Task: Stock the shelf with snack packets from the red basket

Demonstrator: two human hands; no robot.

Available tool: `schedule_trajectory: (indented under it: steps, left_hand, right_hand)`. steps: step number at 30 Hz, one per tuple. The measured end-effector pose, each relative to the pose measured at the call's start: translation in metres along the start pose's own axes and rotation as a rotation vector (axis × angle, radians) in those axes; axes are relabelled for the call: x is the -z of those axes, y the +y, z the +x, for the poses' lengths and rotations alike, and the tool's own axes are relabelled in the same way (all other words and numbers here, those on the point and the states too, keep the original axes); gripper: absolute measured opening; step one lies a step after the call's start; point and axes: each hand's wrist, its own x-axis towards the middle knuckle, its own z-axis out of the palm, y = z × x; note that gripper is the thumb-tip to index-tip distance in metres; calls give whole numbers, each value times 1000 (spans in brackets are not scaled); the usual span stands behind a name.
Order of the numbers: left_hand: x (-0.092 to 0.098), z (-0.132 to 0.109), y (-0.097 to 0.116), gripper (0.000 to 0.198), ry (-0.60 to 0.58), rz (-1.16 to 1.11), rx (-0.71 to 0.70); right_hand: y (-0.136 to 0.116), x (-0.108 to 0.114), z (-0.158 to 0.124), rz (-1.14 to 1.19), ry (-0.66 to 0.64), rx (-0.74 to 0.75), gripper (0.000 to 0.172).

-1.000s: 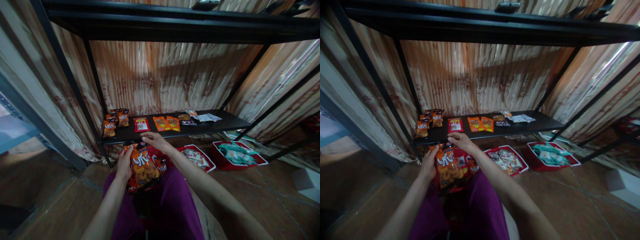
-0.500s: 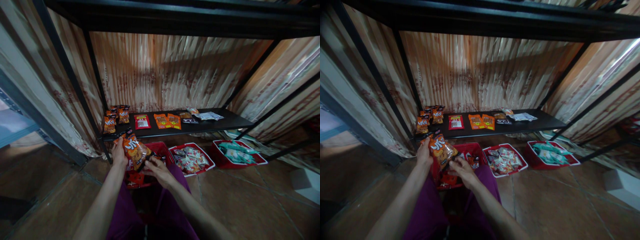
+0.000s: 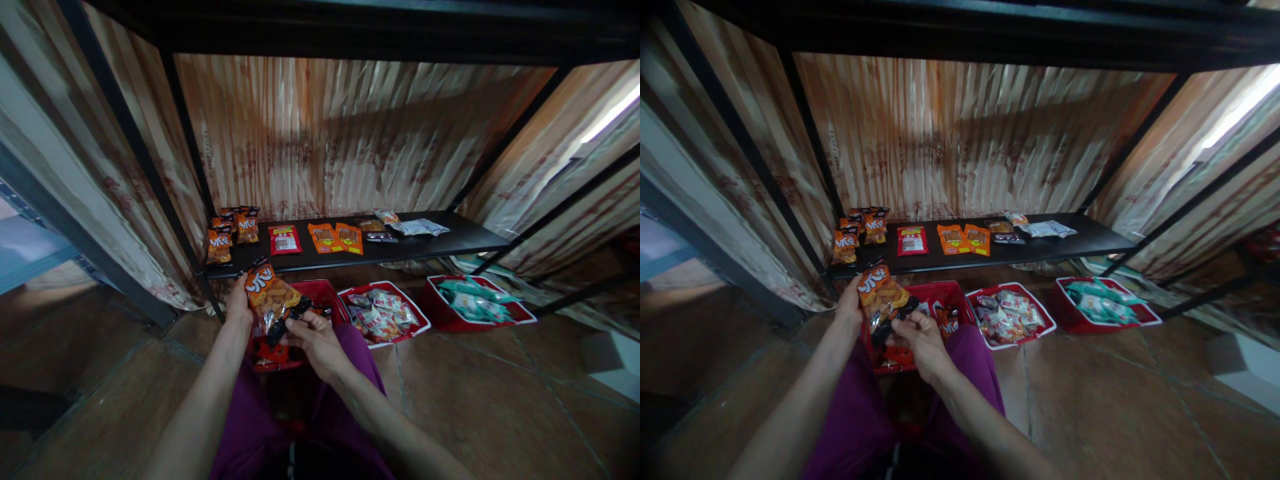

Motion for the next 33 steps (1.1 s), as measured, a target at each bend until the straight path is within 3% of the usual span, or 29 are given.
schedule_trajectory:
  steps: [8, 24, 33]
  left_hand:
    - [-3, -8, 1, 16, -73, -4, 119]
    - [7, 6, 15, 6, -67, 82, 10]
    - [10, -1, 39, 18, -263, 293, -86]
  right_hand:
    - [-8, -3, -3, 45, 37, -32, 31]
    - [-1, 6, -3, -17, 86, -38, 34]
    - [11, 34, -3, -237, 156, -9, 29]
